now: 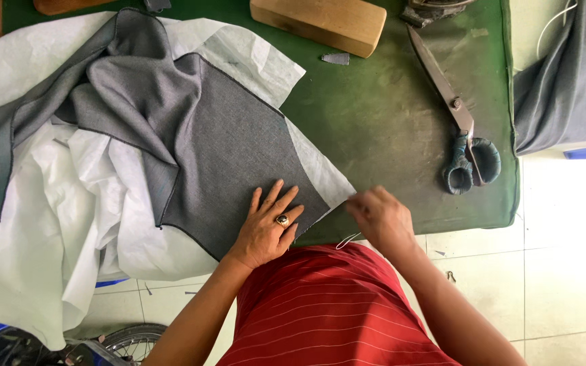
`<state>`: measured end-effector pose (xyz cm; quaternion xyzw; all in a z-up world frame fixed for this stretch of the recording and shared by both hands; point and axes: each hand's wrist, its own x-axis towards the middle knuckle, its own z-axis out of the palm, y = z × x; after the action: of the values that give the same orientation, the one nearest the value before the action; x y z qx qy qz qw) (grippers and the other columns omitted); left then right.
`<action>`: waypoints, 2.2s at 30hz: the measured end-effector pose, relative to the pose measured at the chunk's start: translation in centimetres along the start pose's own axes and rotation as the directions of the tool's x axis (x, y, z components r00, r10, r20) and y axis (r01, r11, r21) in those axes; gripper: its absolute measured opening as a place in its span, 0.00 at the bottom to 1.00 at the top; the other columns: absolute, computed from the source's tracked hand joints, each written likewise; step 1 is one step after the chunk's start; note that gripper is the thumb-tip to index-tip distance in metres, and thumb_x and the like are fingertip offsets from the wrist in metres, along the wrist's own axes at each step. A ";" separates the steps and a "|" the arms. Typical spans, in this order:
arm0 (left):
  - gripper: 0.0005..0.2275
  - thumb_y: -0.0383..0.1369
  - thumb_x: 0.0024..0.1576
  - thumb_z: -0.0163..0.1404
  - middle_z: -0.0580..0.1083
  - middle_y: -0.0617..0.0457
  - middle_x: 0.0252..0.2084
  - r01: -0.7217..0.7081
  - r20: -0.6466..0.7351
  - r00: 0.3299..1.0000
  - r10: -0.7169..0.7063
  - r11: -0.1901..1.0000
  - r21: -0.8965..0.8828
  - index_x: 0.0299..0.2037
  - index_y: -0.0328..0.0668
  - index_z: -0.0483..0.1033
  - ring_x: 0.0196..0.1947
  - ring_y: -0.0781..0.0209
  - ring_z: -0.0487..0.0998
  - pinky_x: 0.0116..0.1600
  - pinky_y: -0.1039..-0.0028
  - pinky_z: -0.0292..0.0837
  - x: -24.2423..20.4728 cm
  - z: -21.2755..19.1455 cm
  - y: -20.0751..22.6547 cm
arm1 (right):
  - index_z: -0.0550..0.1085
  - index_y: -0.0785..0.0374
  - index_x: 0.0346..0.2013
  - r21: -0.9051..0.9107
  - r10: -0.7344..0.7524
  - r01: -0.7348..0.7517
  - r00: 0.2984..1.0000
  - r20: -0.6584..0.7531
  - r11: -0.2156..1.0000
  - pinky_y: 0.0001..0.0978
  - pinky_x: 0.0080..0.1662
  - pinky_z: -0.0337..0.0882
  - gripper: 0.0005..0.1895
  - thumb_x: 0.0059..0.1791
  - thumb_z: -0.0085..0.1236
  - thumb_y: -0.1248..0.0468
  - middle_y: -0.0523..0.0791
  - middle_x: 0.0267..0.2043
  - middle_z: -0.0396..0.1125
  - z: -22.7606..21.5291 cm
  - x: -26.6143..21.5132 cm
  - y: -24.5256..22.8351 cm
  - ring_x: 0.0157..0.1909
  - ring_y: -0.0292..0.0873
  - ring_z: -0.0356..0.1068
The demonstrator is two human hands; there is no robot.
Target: The person cuts a narrow strip of gray fabric into smaller pieces using shears on a green worktable. They then place a larger gray fabric piece onto a white paper pattern and cut along the pattern's edge with the shears.
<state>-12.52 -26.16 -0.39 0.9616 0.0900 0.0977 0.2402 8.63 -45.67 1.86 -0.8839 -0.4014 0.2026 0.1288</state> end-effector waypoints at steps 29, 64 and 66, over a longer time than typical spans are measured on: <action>0.33 0.59 0.62 0.40 0.52 0.48 0.79 0.320 -0.044 0.944 -0.327 0.878 0.355 0.74 0.54 0.58 0.78 0.39 0.48 0.71 0.37 0.48 5.0 0.3 0.7 | 0.82 0.56 0.44 0.482 0.330 -0.194 0.919 -0.216 0.855 0.27 0.36 0.69 0.09 0.52 0.62 0.57 0.41 0.27 0.72 -17.0 14.6 12.5 0.28 0.32 0.68; 0.37 0.62 0.60 0.42 0.47 0.49 0.81 0.350 0.033 0.928 -0.370 0.901 0.256 0.76 0.56 0.55 0.79 0.37 0.43 0.72 0.31 0.42 4.9 0.8 0.5 | 0.72 0.74 0.63 -0.073 -0.257 0.270 0.748 -0.611 0.960 0.62 0.67 0.59 0.30 0.55 0.63 0.54 0.66 0.68 0.59 -4.6 1.3 14.5 0.70 0.72 0.57; 0.35 0.62 0.61 0.43 0.50 0.47 0.80 0.354 -0.003 0.932 -0.364 0.905 0.235 0.74 0.54 0.60 0.78 0.36 0.46 0.72 0.31 0.44 5.0 0.5 0.3 | 0.71 0.75 0.63 -0.065 -0.241 0.253 0.768 -0.594 0.965 0.62 0.67 0.58 0.31 0.54 0.65 0.55 0.67 0.68 0.59 -5.2 1.5 14.3 0.70 0.73 0.57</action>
<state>-7.50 -25.57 0.02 0.9517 0.2712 0.0210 0.1424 21.29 -54.10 0.54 -0.8406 -0.4511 -0.1006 0.2823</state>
